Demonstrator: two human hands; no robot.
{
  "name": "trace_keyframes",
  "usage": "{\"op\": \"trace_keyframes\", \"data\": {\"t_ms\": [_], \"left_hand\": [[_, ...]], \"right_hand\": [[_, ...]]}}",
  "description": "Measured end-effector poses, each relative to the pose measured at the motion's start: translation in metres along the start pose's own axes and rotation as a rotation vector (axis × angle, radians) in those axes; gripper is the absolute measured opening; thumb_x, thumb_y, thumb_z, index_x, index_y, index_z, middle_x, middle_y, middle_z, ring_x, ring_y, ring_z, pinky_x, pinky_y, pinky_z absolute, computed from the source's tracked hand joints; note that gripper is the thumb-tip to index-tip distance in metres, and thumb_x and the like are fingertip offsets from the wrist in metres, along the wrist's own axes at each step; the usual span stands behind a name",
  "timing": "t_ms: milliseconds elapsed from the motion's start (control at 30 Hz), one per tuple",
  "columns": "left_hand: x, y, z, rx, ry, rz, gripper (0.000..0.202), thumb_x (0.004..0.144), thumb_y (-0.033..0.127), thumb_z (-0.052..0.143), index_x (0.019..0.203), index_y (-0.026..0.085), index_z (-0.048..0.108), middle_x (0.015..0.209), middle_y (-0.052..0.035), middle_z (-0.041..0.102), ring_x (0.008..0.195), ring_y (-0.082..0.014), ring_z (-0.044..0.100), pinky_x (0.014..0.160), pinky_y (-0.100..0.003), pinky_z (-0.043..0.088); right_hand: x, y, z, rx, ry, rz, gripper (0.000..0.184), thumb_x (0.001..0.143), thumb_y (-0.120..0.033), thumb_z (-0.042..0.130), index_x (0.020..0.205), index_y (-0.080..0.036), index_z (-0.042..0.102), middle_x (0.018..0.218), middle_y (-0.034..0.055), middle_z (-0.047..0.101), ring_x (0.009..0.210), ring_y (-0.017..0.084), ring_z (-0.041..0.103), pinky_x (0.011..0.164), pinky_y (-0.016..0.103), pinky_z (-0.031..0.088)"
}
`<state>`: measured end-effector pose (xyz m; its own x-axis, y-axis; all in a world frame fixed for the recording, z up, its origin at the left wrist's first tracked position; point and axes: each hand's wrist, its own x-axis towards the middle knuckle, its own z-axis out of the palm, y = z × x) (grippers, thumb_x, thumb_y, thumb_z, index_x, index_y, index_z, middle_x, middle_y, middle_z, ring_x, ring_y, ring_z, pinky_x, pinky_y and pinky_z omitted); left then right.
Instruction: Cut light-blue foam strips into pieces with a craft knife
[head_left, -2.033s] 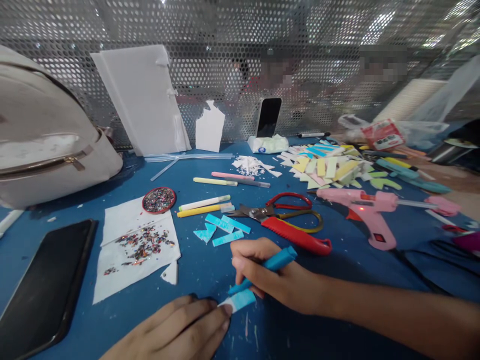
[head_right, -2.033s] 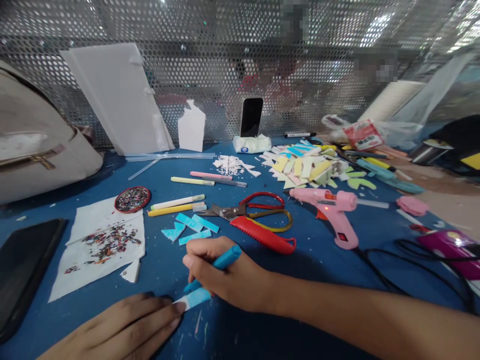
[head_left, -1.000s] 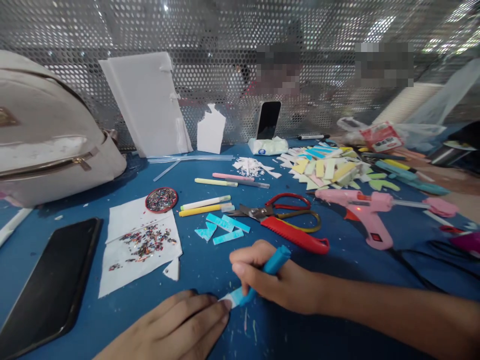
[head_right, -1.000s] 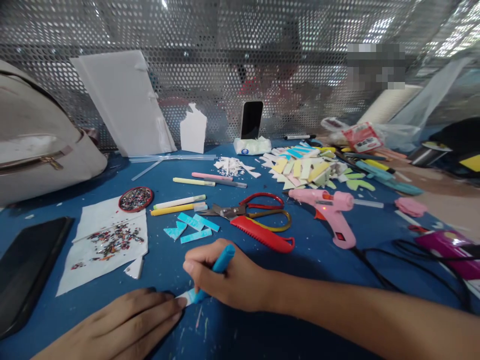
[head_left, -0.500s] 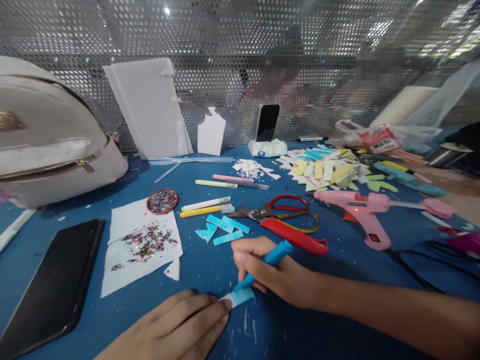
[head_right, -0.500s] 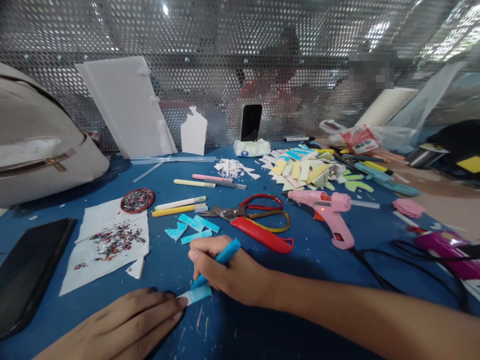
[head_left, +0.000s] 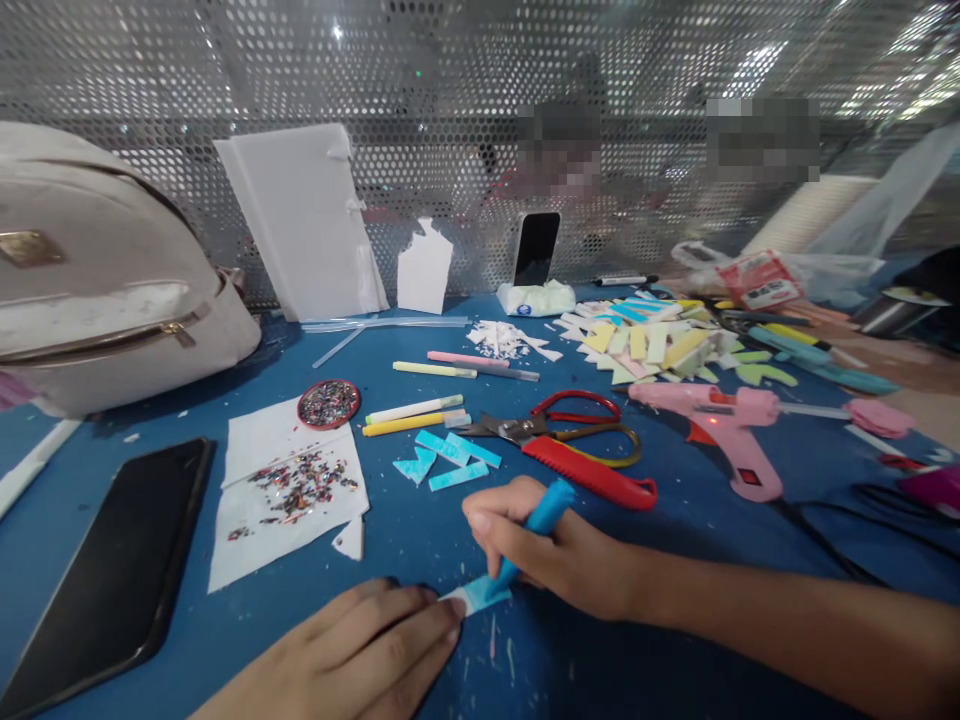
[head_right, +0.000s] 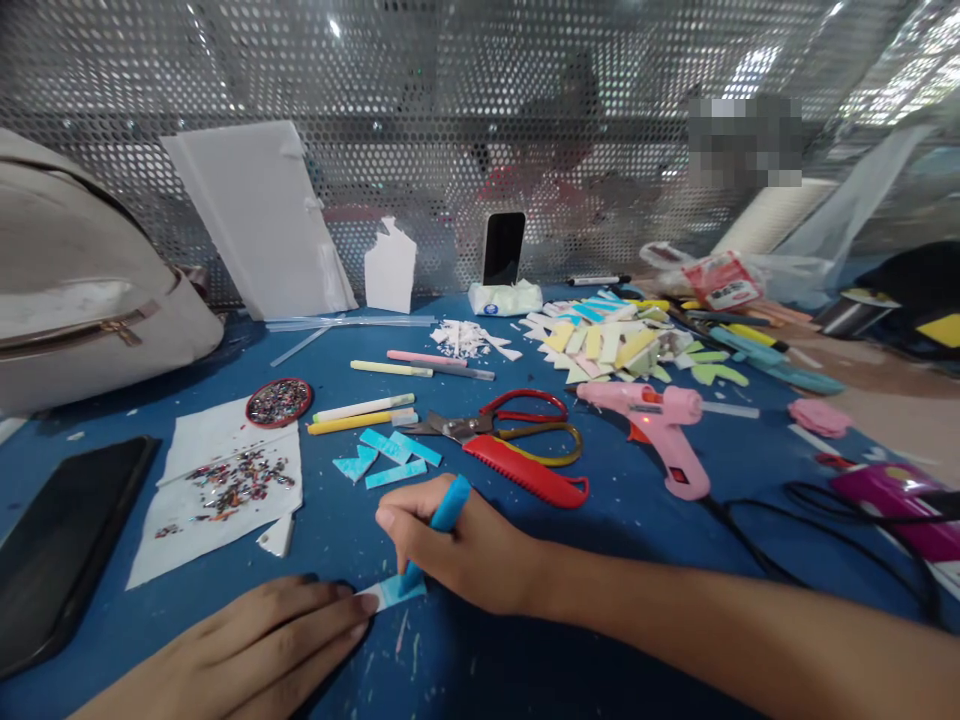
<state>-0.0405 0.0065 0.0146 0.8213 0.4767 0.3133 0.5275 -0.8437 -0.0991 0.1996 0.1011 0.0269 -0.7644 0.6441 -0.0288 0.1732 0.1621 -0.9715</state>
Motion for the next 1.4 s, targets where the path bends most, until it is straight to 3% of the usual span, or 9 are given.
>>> {"op": "trace_keyframes", "data": {"t_ms": [133,600,1100,1400], "left_hand": [[0.0015,-0.0009,-0.0007,0.001,0.038,-0.002,0.037,0.109,0.023,0.034,0.134,0.019,0.06,0.138,0.0071,0.059,0.125,-0.0109,0.052,0.119,-0.024,0.024],[0.0016,-0.0013,0.0001,-0.009,0.003,-0.008,0.038,0.109,0.024,0.032,0.139,0.019,0.056,0.143,0.0076,0.055,0.128,-0.0125,0.048,0.117,-0.023,0.029],[0.0045,-0.0023,-0.0019,0.008,0.068,0.002,0.037,0.109,0.021,0.033,0.129,0.019,0.064,0.132,0.0081,0.063,0.118,-0.0114,0.055,0.114,-0.021,0.034],[0.0058,-0.004,-0.002,0.026,0.035,0.016,0.038,0.109,0.024,0.033,0.133,0.02,0.061,0.137,0.008,0.059,0.122,-0.0115,0.053,0.114,-0.021,0.035]], "right_hand": [[0.0002,-0.0004,0.0002,0.007,0.006,0.003,0.046,0.101,-0.044,0.041,0.063,-0.018,0.046,0.055,-0.006,0.037,0.046,0.009,0.038,0.045,0.022,0.03],[0.0006,0.0,-0.0009,0.005,0.001,-0.027,0.049,0.1,-0.046,0.041,0.06,-0.018,0.046,0.056,-0.0055,0.039,0.045,0.007,0.037,0.044,0.022,0.028],[-0.0001,0.0029,-0.0001,0.054,0.031,0.022,0.05,0.099,-0.049,0.042,0.06,-0.018,0.048,0.055,-0.0053,0.039,0.044,0.007,0.036,0.042,0.023,0.028],[0.0014,0.0032,0.0013,0.017,0.065,-0.013,0.05,0.099,-0.045,0.041,0.056,-0.019,0.045,0.054,-0.0045,0.039,0.048,0.009,0.037,0.047,0.025,0.03]]}}
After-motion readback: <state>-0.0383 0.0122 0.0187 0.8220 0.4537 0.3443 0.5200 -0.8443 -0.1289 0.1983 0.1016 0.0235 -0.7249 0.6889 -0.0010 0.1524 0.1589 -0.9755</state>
